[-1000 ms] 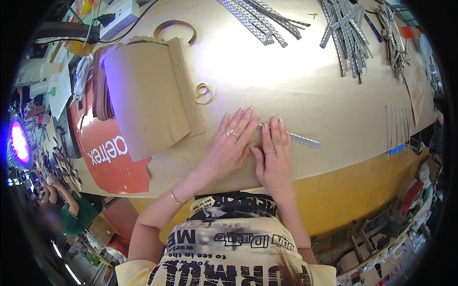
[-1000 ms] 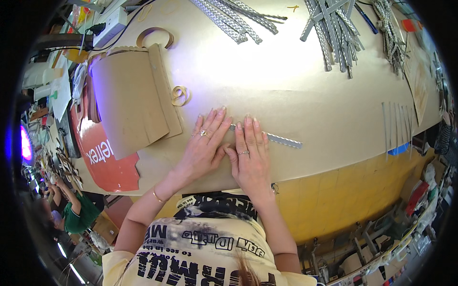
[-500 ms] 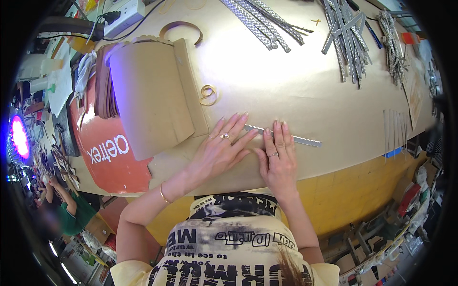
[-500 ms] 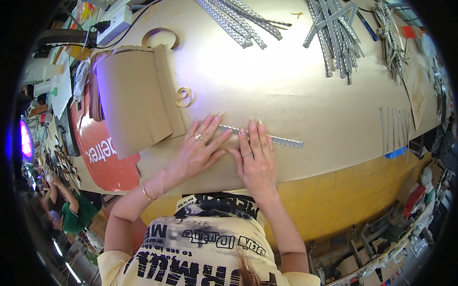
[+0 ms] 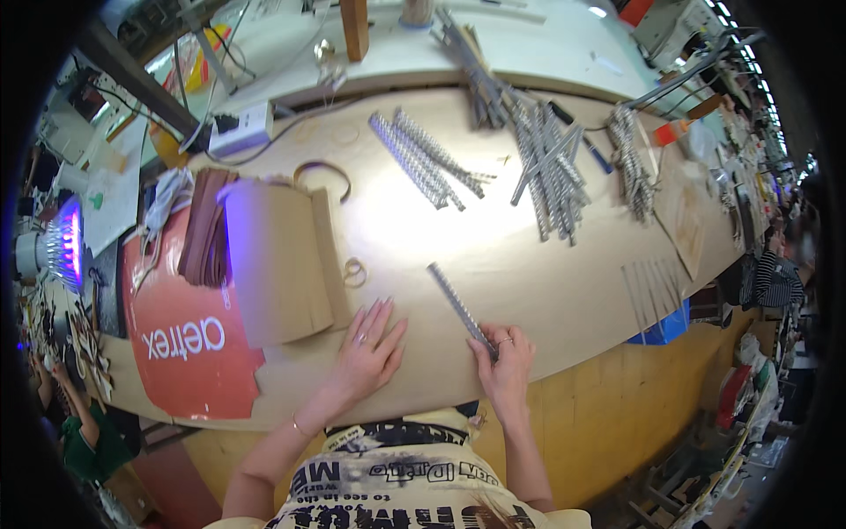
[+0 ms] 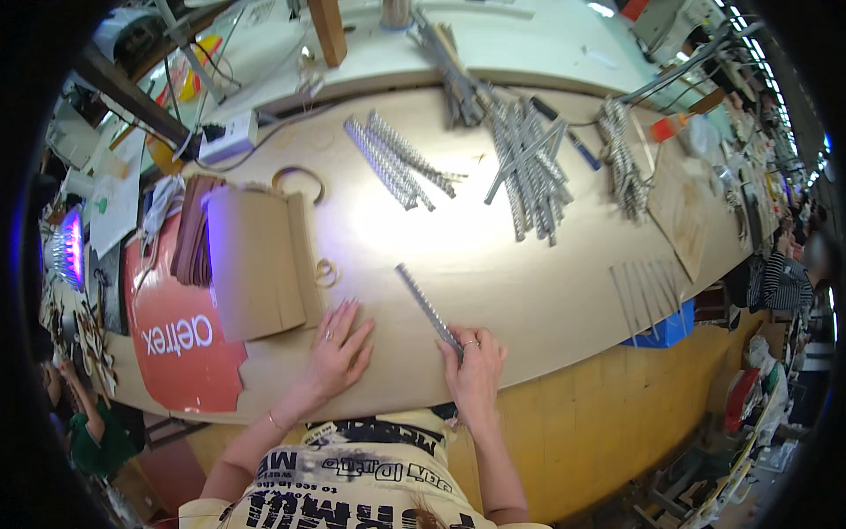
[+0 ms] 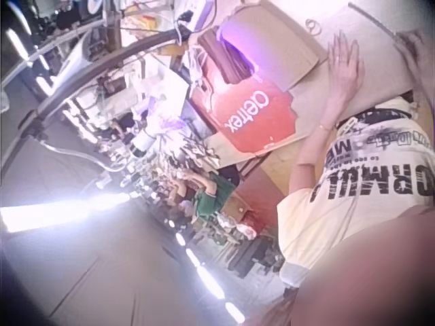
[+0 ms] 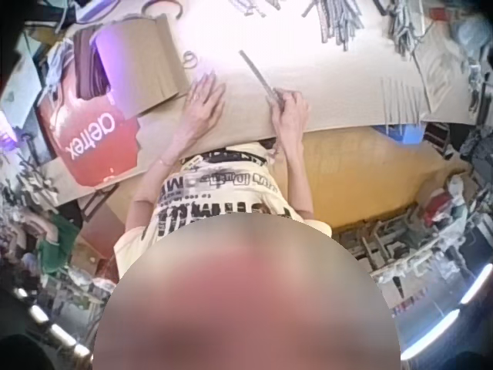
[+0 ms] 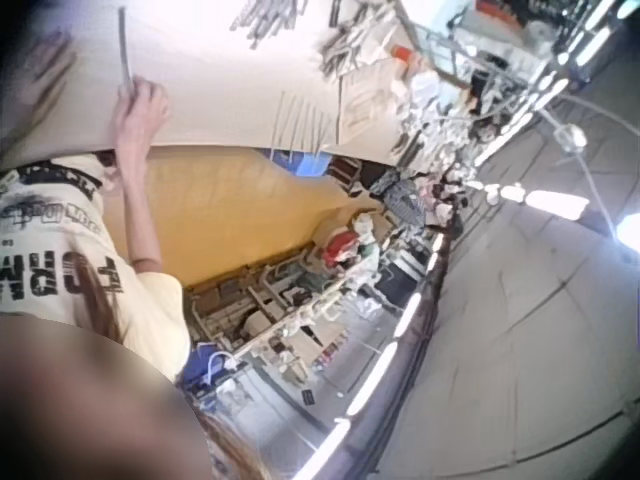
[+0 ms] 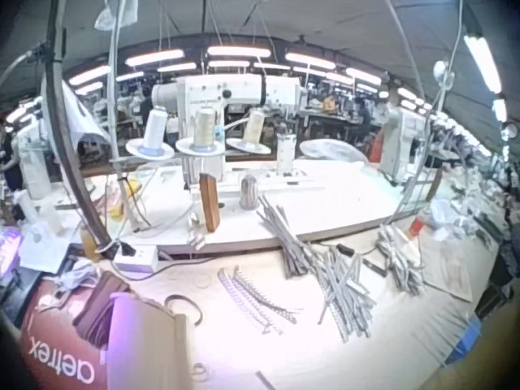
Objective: The person repeatedly picks up a braided cord and a thin strip, aligns them on the table, and secures the strip to the cord end. The person places the finished units aside and repeats the process with new pieces.
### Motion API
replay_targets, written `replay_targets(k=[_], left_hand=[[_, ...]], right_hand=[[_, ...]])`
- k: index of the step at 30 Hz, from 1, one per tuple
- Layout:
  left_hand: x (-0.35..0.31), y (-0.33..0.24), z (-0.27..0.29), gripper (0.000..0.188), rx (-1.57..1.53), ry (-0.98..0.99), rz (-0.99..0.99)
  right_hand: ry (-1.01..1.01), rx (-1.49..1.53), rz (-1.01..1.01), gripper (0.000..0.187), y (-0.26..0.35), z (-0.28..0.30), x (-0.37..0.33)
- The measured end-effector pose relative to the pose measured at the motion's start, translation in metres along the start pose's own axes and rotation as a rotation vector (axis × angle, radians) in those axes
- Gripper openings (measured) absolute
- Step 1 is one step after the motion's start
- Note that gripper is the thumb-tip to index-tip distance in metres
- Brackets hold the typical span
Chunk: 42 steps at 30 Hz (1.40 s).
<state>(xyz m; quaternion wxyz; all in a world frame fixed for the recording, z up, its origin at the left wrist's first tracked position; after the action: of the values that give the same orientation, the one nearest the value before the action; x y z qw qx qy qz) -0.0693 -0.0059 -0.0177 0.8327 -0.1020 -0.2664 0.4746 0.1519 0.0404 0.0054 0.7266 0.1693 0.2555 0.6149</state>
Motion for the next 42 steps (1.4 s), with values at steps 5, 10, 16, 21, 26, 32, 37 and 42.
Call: replay_targets(k=[5, 10, 16, 21, 26, 32, 37, 42], left_hand=[[-0.005, 0.005, -0.005, 0.043, -0.033, -0.01, 0.018], [0.003, -0.002, 0.006, 0.035, -0.129, -0.075, -0.001], [0.042, -0.039, 0.063, 0.034, -1.303, -0.045, 0.178], [0.088, -0.095, 0.154, 0.077, -2.109, 0.033, -0.267], [0.112, -0.141, 0.203, 0.094, -2.294, -0.258, -0.242], [0.109, -0.148, 0.18, 0.112, -2.303, -0.13, -0.483], [0.109, -0.136, 0.14, 0.098, -2.185, -0.011, -0.646], [0.098, -0.06, 0.073, 0.035, -0.808, 0.132, -0.208]], right_hand=[[0.122, 0.201, -0.137, 0.014, 0.003, 0.01, 0.028], [-0.124, 0.633, -0.03, 0.017, 0.026, 0.057, 0.081], [-0.702, 0.151, 0.185, 0.031, 0.074, 0.093, 0.166], [-0.281, 0.134, 0.256, 0.024, 0.108, 0.008, 0.196], [-0.319, -0.161, 0.332, 0.02, 0.133, -0.051, 0.206], [-0.227, -0.043, 0.27, 0.016, 0.136, -0.042, 0.206], [0.441, 0.616, 0.055, 0.019, 0.113, -0.017, 0.165], [0.678, 0.74, -0.026, 0.021, 0.083, 0.006, 0.112]])
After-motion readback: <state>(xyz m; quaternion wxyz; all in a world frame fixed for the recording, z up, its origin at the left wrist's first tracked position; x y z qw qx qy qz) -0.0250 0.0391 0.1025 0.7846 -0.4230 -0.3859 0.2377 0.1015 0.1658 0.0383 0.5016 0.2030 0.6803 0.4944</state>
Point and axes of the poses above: each hand's wrist, its own x-axis towards the middle knuckle, its own z-axis out of the back of the hand, y = z × x, the point moved 5 cm from there along x, towards the middle knuckle, and after that the axes turned 15 degrees about -z, right-handed, at the moved point
